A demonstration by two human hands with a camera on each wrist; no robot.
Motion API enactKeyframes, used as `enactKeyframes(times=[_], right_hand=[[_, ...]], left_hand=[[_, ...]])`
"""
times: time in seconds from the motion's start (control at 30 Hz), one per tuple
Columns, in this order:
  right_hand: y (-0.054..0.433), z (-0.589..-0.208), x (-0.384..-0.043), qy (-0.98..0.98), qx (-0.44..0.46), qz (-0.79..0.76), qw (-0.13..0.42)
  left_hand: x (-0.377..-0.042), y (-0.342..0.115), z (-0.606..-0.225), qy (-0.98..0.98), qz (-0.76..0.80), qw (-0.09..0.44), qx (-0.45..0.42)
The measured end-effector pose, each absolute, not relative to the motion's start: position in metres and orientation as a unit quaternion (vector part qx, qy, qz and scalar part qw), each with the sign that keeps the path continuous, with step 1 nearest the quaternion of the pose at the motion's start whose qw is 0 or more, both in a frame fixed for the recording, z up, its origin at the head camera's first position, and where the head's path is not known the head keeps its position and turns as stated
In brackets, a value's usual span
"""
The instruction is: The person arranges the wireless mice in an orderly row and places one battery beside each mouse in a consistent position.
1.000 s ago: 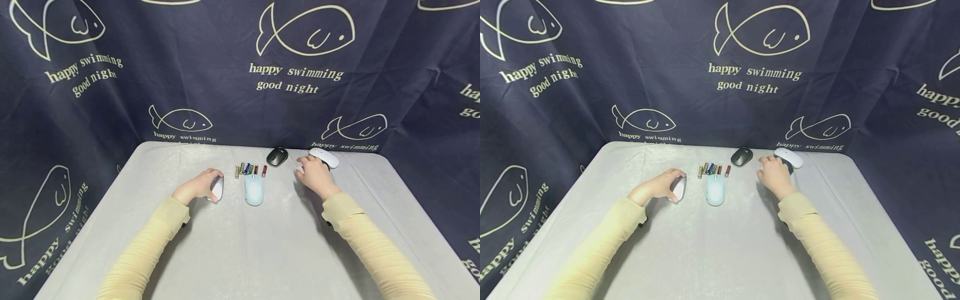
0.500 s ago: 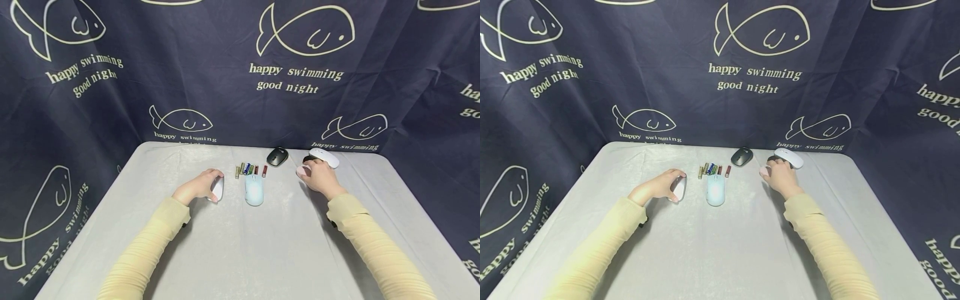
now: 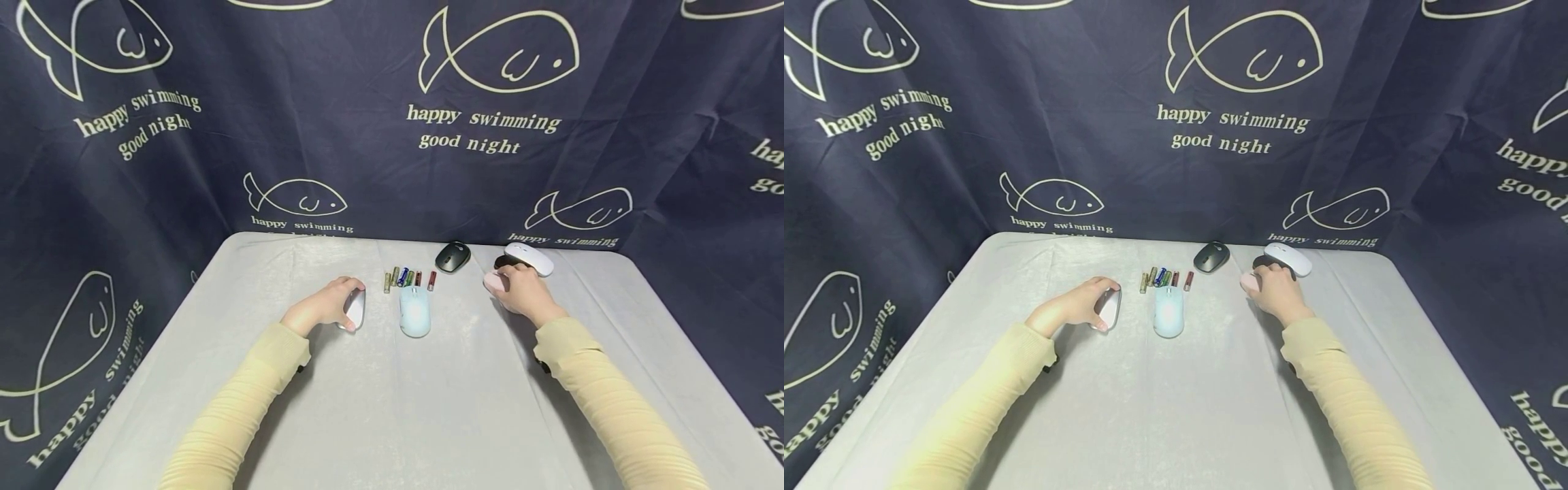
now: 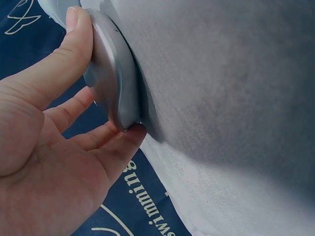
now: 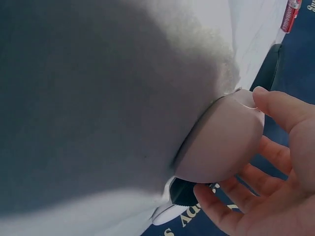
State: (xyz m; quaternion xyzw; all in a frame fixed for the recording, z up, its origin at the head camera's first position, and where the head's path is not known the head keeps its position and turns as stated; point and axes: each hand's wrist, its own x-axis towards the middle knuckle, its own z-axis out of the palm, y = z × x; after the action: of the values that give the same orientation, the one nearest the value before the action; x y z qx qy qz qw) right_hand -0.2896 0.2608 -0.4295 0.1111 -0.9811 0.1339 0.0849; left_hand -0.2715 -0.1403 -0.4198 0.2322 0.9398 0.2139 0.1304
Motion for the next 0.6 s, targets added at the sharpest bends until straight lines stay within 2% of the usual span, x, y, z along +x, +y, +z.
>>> enactKeyframes(times=[0.6], right_hand=[[0.2626,-0.4317,-0.294,-0.979,0.12,0.137,0.087]], left_hand=[[-0.2708,-0.1404,-0.4188,0.94,0.218,0.131,0.229]])
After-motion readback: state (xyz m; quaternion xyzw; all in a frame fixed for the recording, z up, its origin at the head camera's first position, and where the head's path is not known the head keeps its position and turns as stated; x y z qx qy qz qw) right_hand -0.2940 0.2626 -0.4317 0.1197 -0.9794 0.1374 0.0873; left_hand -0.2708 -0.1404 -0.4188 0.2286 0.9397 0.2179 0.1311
